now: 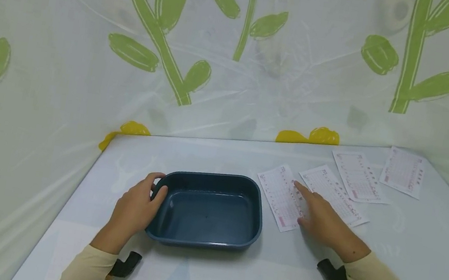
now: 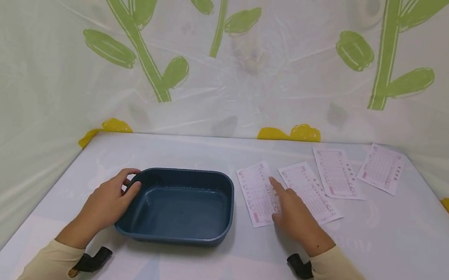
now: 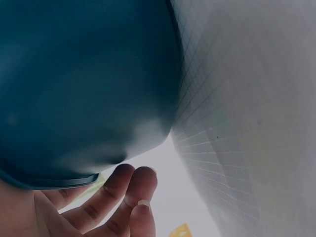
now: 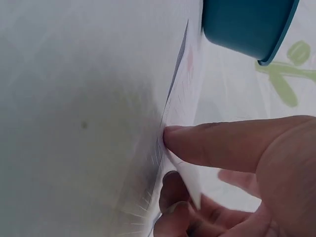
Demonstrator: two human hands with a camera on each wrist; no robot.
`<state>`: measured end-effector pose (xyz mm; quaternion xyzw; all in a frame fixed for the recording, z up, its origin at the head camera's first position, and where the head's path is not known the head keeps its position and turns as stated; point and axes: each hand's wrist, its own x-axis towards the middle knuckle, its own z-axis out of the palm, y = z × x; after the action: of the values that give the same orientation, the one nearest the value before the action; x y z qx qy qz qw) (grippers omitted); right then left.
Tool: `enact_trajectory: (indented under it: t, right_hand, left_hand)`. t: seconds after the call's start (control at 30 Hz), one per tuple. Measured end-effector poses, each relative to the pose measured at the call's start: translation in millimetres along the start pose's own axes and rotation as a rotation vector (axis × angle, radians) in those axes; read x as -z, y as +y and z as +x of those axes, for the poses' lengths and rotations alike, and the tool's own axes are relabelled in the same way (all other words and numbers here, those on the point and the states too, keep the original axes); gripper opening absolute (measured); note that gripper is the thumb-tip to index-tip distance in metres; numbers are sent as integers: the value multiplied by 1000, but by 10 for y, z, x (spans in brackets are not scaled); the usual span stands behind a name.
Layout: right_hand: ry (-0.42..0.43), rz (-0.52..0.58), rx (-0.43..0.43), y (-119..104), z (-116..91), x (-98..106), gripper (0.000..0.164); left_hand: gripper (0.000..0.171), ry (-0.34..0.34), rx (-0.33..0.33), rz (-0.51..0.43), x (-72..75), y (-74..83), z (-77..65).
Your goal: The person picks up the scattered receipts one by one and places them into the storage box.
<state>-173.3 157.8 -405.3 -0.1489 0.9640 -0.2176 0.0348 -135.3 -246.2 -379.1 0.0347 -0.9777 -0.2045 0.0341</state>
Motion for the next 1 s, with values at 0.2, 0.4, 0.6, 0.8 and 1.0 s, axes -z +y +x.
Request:
enact_trajectory:
  t: [0.2, 0.4, 0.6, 0.8, 1.0]
  right_hand:
    - [-4, 38, 33, 25, -25, 51, 91]
    - [-8, 87, -4, 28, -16, 140, 86]
    - [22, 122, -11, 99, -8, 167, 77]
    - [62, 160, -20, 133, 2, 220, 58]
    - [101, 180, -52, 143, 14, 284, 40]
  left_hand:
    - [46, -6, 10, -10, -4, 1, 5]
    - [45, -13, 35, -71, -2, 8, 8]
    - [48, -58, 72, -186, -6, -23, 36]
    - [48, -101, 74, -262, -25, -46, 68]
    - [46, -125, 61, -326, -57, -62, 73]
